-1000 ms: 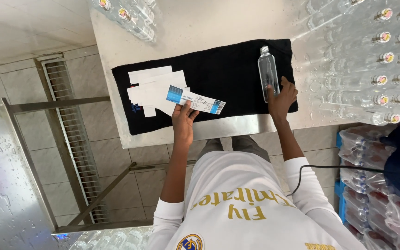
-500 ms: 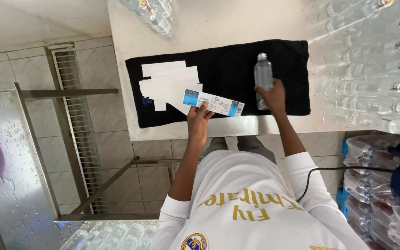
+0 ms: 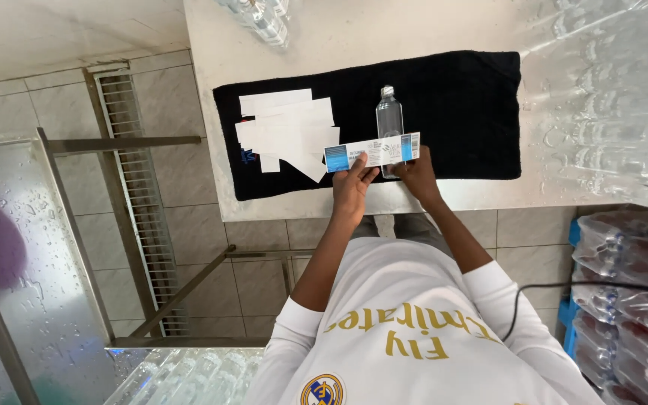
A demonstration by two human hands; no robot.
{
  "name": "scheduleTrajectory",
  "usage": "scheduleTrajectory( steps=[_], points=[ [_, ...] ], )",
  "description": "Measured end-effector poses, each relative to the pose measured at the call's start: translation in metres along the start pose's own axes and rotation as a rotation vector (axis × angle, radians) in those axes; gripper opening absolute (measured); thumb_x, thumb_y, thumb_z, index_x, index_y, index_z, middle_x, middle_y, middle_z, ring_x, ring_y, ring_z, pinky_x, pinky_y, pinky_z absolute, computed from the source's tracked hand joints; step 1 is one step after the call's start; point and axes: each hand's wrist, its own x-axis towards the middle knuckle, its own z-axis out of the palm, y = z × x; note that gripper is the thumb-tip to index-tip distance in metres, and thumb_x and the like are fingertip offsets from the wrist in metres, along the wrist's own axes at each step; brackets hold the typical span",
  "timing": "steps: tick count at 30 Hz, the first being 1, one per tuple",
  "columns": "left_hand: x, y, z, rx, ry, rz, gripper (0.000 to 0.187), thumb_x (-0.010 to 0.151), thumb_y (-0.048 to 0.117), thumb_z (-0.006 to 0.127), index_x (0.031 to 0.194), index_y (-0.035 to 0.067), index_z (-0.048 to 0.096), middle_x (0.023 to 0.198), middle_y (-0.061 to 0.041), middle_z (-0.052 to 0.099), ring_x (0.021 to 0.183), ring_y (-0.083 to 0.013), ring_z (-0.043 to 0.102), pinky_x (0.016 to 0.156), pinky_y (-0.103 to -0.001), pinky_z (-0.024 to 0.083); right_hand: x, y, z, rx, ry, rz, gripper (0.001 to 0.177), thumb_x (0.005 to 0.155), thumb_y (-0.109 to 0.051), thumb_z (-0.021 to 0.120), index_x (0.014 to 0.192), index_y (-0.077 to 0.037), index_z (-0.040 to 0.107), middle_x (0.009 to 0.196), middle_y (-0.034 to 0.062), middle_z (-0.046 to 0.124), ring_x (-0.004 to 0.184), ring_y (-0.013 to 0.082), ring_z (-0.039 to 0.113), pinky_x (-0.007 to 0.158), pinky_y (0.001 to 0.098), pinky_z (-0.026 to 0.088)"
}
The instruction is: The person repeatedly picks up clear plastic water bottles, places them on a black mat, and wraps printed labels around them by hand. The labeled bottles are then set aside on a nearby surface.
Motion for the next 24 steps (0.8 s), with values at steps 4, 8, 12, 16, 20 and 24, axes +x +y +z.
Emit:
scheduleTrajectory(
  steps=[4, 8, 12, 16, 20, 24],
  points=[
    [0.029, -0.036, -0.015, -0.141, -0.077, -0.087, 0.028, 0.107, 0.012, 0.078, 0.112, -0.013, 0.066, 0.108, -0.013, 0.056, 0.112, -0.0304, 0.071, 0.102, -0.046, 0.068, -0.033, -0.042, -0.039, 0.794, -0.357, 0.196, 0.037, 0.101, -0.024, 0.08, 0.129, -0.007, 0.062, 0.132, 0.01, 0.065, 0.123, 0.023, 0.067, 0.105, 0.0377, 0.057],
    [0.04, -0.071, -0.022, -0.142, -0.092, -0.147, 0.03, 0.108, 0.013, 0.077, 0.118, -0.013, 0.065, 0.113, -0.01, 0.047, 0.122, -0.0331, 0.067, 0.113, -0.05, 0.064, -0.023, -0.026, -0.034, 1.028, -0.224, 0.276, 0.031, 0.109, -0.03, 0.072, 0.128, -0.007, 0.063, 0.128, 0.01, 0.071, 0.115, 0.0244, 0.071, 0.103, 0.0432, 0.061],
    [0.037, -0.079, -0.019, 0.196, 0.033, -0.091, 0.045, 0.107, 0.028, 0.078, 0.113, -0.009, 0.053, 0.117, -0.016, 0.048, 0.131, -0.0408, 0.058, 0.127, -0.067, 0.046, -0.021, -0.033, -0.03, 0.713, 0.089, 0.265, 0.025, 0.101, -0.023, 0.089, 0.099, -0.003, 0.074, 0.086, 0.0088, 0.074, 0.075, 0.0171, 0.076, 0.082, 0.0319, 0.067],
    [0.028, -0.073, -0.011, 0.437, 0.2, -0.047, 0.05, 0.101, 0.038, 0.083, 0.11, -0.002, 0.054, 0.12, -0.016, 0.05, 0.139, -0.0422, 0.051, 0.114, -0.082, 0.038, -0.024, -0.04, -0.029, 0.478, 0.134, 0.245, 0.025, 0.095, -0.029, 0.096, 0.101, -0.011, 0.081, 0.085, 0.0028, 0.075, 0.08, 0.0115, 0.072, 0.087, 0.0316, 0.063],
    [0.034, -0.081, -0.015, 0.475, 0.256, -0.031, 0.056, 0.097, 0.043, 0.087, 0.113, 0.0, 0.056, 0.119, -0.015, 0.051, 0.135, -0.0368, 0.052, 0.099, -0.067, 0.04, -0.028, -0.045, -0.025, 0.45, 0.141, 0.281, 0.025, 0.094, -0.033, 0.097, 0.098, -0.014, 0.082, 0.085, 0.0002, 0.074, 0.084, 0.0094, 0.07, 0.09, 0.032, 0.059],
    [0.037, -0.096, -0.029, 0.453, 0.229, -0.01, 0.051, 0.098, 0.042, 0.086, 0.115, 0.004, 0.057, 0.112, -0.009, 0.051, 0.125, -0.0311, 0.055, 0.094, -0.061, 0.041, -0.029, -0.044, -0.025, 0.538, 0.125, 0.32, 0.025, 0.095, -0.028, 0.096, 0.1, -0.009, 0.08, 0.086, 0.0029, 0.073, 0.081, 0.0125, 0.075, 0.088, 0.0317, 0.064]
  ],
)
